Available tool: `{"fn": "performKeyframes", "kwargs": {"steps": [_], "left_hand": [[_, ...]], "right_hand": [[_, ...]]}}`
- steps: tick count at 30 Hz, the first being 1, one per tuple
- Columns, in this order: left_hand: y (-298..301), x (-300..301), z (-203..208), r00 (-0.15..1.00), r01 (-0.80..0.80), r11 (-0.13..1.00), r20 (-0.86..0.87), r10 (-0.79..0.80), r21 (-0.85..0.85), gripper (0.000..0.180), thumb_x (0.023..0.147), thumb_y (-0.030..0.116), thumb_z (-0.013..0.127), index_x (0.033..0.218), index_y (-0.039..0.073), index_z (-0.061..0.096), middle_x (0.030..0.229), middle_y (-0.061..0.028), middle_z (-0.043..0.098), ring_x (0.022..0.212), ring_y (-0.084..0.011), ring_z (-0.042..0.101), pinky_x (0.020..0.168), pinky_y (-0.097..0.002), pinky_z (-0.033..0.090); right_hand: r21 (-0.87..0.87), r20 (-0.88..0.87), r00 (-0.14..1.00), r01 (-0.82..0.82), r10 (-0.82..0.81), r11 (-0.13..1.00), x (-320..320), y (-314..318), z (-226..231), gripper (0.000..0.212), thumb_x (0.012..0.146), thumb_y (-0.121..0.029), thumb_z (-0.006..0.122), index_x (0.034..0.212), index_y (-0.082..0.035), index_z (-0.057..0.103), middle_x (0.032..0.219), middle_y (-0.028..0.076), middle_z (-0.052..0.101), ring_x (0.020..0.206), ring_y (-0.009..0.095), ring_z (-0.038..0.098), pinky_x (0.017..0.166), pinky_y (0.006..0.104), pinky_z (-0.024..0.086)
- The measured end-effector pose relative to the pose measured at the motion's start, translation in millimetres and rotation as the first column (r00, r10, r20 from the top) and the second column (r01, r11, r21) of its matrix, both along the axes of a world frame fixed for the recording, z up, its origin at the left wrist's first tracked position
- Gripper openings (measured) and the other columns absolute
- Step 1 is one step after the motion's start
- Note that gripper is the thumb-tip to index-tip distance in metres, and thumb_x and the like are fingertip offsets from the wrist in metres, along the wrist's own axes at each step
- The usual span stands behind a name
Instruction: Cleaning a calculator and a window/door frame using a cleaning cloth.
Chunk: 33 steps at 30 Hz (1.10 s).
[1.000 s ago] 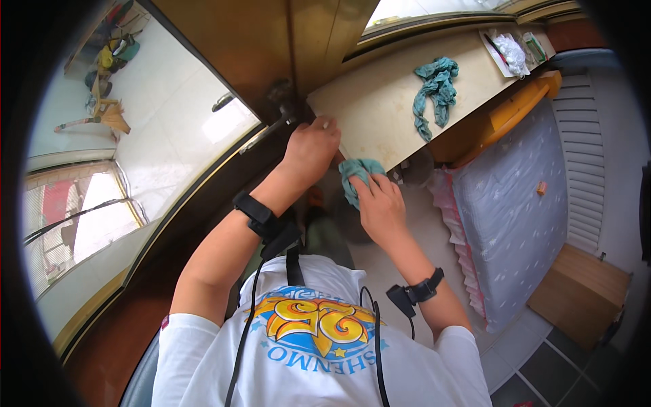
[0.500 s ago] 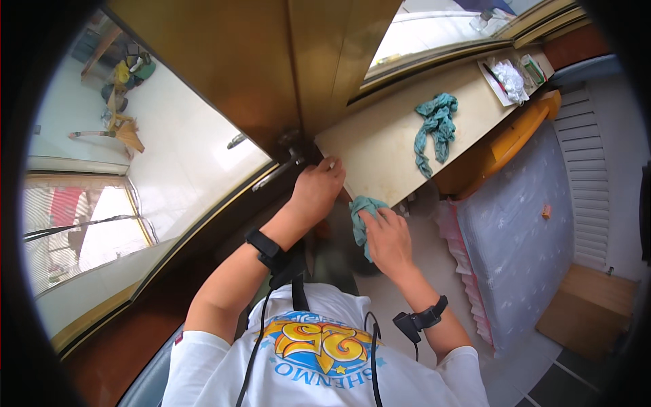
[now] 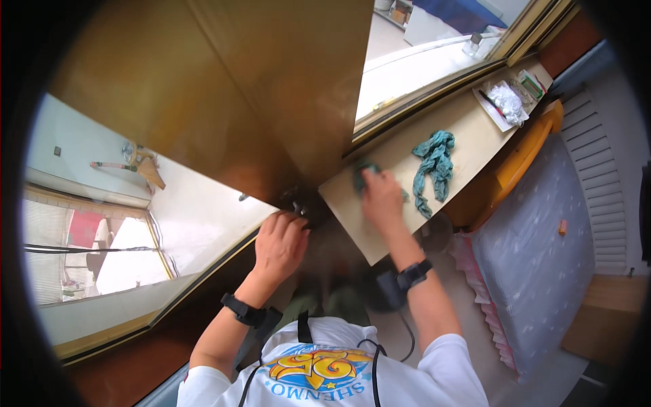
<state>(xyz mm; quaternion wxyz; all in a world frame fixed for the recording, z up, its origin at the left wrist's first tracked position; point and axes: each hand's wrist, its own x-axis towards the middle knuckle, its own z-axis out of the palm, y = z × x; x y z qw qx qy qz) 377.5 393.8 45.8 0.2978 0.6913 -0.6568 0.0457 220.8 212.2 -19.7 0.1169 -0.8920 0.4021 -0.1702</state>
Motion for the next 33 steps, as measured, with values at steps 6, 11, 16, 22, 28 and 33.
{"fn": "performKeyframes", "kwargs": {"steps": [6, 11, 16, 22, 28, 33], "left_hand": [[7.7, 9.2, -16.0, 0.981, -0.194, 0.961, 0.035, 0.191, 0.196, 0.031, 0.077, 0.011, 0.068, 0.104, 0.002, 0.055, 0.090, -0.0131, 0.058, 0.084, -0.0313, 0.056, 0.072, -0.0398, 0.045], [5.5, 8.2, -24.4, 0.974, -0.217, 0.945, 0.119, 0.193, 0.243, 0.026, 0.083, 0.013, 0.062, 0.106, 0.001, 0.057, 0.084, -0.0116, 0.059, 0.078, -0.0280, 0.058, 0.069, -0.0375, 0.046], [-6.0, 11.2, -24.6, 0.969, -0.246, 0.895, 0.057, 0.242, 0.373, 0.016, 0.087, 0.016, 0.057, 0.092, 0.002, 0.054, 0.080, -0.0151, 0.059, 0.076, -0.0330, 0.059, 0.065, -0.0427, 0.046], [3.0, 14.9, -25.8, 0.964, -0.255, 0.876, 0.033, 0.265, 0.409, 0.016, 0.088, 0.017, 0.054, 0.083, 0.002, 0.051, 0.077, -0.0168, 0.058, 0.074, -0.0362, 0.059, 0.062, -0.0459, 0.046], [1.2, 7.4, -26.8, 0.964, -0.260, 0.863, 0.061, 0.260, 0.434, 0.014, 0.087, 0.016, 0.055, 0.085, 0.002, 0.053, 0.078, -0.0171, 0.060, 0.075, -0.0361, 0.059, 0.062, -0.0460, 0.047], [0.8, 10.4, -27.7, 0.962, -0.262, 0.853, 0.055, 0.267, 0.452, 0.013, 0.086, 0.014, 0.057, 0.085, 0.002, 0.053, 0.078, -0.0176, 0.060, 0.074, -0.0365, 0.059, 0.061, -0.0460, 0.047]], "right_hand": [[-0.098, 0.087, 0.934, -0.337, 0.346, 0.936, 3.8, 51.4, -11.7, 0.043, 0.074, -0.006, 0.056, 0.116, -0.014, 0.058, 0.111, 0.009, 0.061, 0.110, 0.029, 0.052, 0.083, 0.0400, 0.043], [-0.101, 0.098, 0.995, 0.016, -0.006, 0.995, -10.3, -23.2, -12.7, 0.037, 0.075, -0.004, 0.055, 0.111, -0.014, 0.058, 0.099, 0.008, 0.061, 0.105, 0.029, 0.052, 0.078, 0.0417, 0.042], [-0.062, 0.170, 0.985, 0.049, -0.038, 0.997, 4.2, -8.8, -21.1, 0.037, 0.074, -0.002, 0.057, 0.109, -0.012, 0.058, 0.094, 0.009, 0.062, 0.102, 0.031, 0.054, 0.077, 0.0418, 0.045], [0.472, 0.483, 0.834, 0.008, -0.266, 0.882, -5.5, -23.4, 14.4, 0.040, 0.082, -0.007, 0.057, 0.121, -0.014, 0.055, 0.102, 0.016, 0.062, 0.098, 0.037, 0.059, 0.086, 0.0402, 0.047], [0.223, 0.788, 0.523, 0.251, -0.326, 0.942, -19.9, -194.4, 42.2, 0.047, 0.091, -0.016, 0.049, 0.136, -0.004, 0.040, 0.134, 0.020, 0.048, 0.119, 0.035, 0.050, 0.099, 0.0381, 0.040], [0.317, 0.716, 0.525, 0.342, -0.460, 0.885, 33.7, -164.4, 28.5, 0.053, 0.090, -0.012, 0.046, 0.141, -0.004, 0.031, 0.135, 0.025, 0.045, 0.119, 0.039, 0.049, 0.100, 0.0412, 0.041]]}}
